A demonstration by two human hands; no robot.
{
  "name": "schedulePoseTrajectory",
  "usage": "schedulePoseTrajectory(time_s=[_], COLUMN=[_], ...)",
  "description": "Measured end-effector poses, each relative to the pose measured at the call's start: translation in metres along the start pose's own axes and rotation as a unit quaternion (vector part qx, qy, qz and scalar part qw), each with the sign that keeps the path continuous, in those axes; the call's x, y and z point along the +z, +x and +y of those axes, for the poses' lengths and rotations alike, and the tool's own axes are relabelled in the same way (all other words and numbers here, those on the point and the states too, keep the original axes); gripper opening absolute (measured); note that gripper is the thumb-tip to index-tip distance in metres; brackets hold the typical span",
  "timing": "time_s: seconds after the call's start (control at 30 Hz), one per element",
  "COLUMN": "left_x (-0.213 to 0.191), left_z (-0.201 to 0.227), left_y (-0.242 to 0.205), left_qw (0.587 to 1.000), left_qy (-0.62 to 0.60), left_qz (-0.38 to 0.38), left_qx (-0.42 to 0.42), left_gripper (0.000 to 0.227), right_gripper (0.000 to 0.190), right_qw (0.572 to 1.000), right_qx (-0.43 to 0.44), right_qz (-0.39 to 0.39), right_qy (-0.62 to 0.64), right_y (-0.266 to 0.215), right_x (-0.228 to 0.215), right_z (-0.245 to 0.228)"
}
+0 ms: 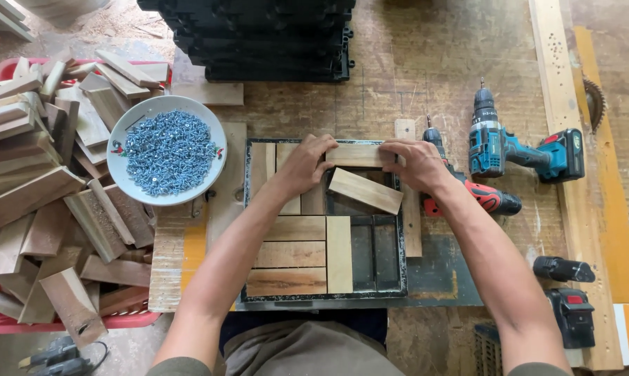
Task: The person arranges small rectangular wooden pieces into a square frame on a workbench, creating a parquet-style pattern. They repeatedly pick up pieces from a nearby red basket and place them into the frame, adjusting their positions to fit.
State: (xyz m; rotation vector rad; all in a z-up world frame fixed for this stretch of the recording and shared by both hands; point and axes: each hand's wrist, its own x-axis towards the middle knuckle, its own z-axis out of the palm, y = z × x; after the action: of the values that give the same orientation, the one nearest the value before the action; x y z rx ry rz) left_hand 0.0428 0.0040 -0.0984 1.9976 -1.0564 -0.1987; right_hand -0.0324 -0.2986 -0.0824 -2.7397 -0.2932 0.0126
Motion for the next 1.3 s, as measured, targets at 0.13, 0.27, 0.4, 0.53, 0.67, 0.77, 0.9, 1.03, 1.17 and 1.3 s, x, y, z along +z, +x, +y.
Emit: schedulePoseTrajectory(time_s=[0.13,0.27,0.4,0.53,0.67,0.77,0.9,1.03,1.17,1.3], left_x=[0.001,0.002,0.007,-0.016,-0.023,-0.016,-0.014,-0.007,-0.014,-0.017], left_z=[-0.003,-0.003,-0.018,0.006,-0.006,-0.012,0.007,-0.001,0.01,0.024], left_y=[-0.003,-0.003,-0.001,-0.006,-0.001,-0.01,-0.007,-0.007,-0.012,-0.029], left_qw=[0.998,0.997,0.995,0.993,0.976,0.96,0.99,0.994,0.993,0.993], left_qy=[-0.053,-0.061,-0.077,-0.097,-0.196,-0.22,-0.082,-0.037,-0.078,-0.099], left_qz=[0.009,0.02,0.025,-0.002,0.04,0.124,0.097,0.097,0.082,0.069], left_qx=[-0.043,-0.037,-0.061,-0.071,-0.088,-0.117,-0.064,-0.034,-0.027,-0.016], left_gripper=[0.05,0.066,0.074,0.081,0.078,0.068,0.052,0.042,0.038,0.038], right_gripper=[0.042,0.043,0.041,0.039,0.03,0.045,0.064,0.08,0.067,0.08], right_qw=[0.999,0.997,0.996,0.997,0.999,0.997,0.993,0.993,0.988,0.995], right_qx=[0.001,0.023,-0.002,-0.003,0.032,0.041,0.029,0.069,-0.042,-0.08], right_qz=[-0.008,-0.042,-0.02,0.002,0.04,-0.002,0.032,0.07,0.148,0.057], right_qy=[-0.036,-0.061,-0.083,-0.077,0.012,0.065,0.111,0.072,-0.011,-0.009], right_y=[-0.001,0.003,0.003,-0.009,-0.023,-0.048,-0.057,-0.051,-0.039,-0.032], right_x=[0.005,0.0,0.0,0.011,-0.004,0.003,0.023,0.035,0.033,0.026], right_z=[0.006,0.004,-0.002,-0.004,-0.038,-0.079,-0.08,-0.056,-0.056,-0.063])
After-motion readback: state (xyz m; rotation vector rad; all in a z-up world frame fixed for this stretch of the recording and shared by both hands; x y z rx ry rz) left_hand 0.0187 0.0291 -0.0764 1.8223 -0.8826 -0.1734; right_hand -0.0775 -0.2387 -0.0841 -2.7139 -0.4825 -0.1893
